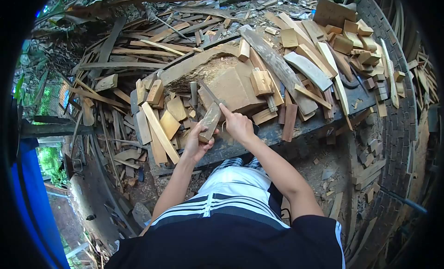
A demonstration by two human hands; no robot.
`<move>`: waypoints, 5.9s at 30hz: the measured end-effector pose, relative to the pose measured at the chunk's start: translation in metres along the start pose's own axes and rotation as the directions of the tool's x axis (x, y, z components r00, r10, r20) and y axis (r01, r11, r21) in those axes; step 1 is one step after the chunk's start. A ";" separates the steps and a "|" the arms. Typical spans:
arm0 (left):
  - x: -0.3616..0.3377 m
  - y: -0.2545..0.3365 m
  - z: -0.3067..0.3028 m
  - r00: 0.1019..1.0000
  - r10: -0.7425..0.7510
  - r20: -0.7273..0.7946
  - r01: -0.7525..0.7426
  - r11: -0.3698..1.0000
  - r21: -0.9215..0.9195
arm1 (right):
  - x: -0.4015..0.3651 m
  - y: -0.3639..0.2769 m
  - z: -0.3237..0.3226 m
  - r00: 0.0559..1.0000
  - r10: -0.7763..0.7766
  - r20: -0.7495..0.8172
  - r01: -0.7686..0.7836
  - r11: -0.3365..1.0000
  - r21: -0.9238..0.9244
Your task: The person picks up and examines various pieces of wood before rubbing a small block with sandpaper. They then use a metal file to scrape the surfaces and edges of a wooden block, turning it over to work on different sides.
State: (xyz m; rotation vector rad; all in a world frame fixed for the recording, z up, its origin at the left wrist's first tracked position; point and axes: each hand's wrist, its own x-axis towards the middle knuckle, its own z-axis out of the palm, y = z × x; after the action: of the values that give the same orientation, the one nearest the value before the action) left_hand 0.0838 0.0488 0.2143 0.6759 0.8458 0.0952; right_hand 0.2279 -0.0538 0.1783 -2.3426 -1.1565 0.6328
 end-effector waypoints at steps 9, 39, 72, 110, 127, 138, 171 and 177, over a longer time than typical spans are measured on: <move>-0.002 -0.004 0.018 0.993 0.006 -0.114 -0.015 0.997 -0.070 | -0.004 0.013 -0.012 0.989 -0.141 0.034 0.134 0.977 0.165; -0.006 0.001 0.038 0.991 0.060 -0.116 -0.055 0.998 0.039 | -0.016 0.014 -0.027 0.961 -0.231 0.153 0.201 0.961 0.188; -0.005 0.005 0.037 0.991 0.051 -0.126 -0.034 0.991 0.128 | 0.000 0.008 -0.018 0.958 -0.263 0.111 0.248 0.960 0.131; -0.007 0.004 0.040 0.988 0.059 -0.142 -0.018 0.961 0.277 | 0.023 0.010 -0.009 0.981 -0.171 0.087 0.172 0.985 -0.010; -0.005 0.005 0.033 0.993 0.038 -0.109 -0.021 0.988 0.151 | 0.049 0.012 -0.009 0.993 -0.076 0.086 0.065 0.990 0.123; 0.003 -0.013 0.022 0.995 -0.033 -0.099 -0.013 0.901 -0.434 | 0.029 0.025 -0.009 0.989 -0.099 0.111 0.097 0.995 0.016; 0.003 -0.012 0.003 0.998 -0.041 0.055 0.065 0.824 -0.563 | 0.028 0.014 0.004 0.982 -0.190 0.009 0.190 0.982 0.015; 0.003 -0.006 -0.011 0.991 -0.047 0.124 0.119 0.729 -0.674 | -0.004 -0.007 -0.013 0.965 -0.251 0.075 0.251 0.968 0.015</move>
State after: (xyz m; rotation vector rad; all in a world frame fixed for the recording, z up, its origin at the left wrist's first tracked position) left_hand 0.0772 0.0506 0.2038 -0.0610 0.6733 0.2762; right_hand 0.2285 -0.0557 0.1932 -2.1349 -1.4551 0.6364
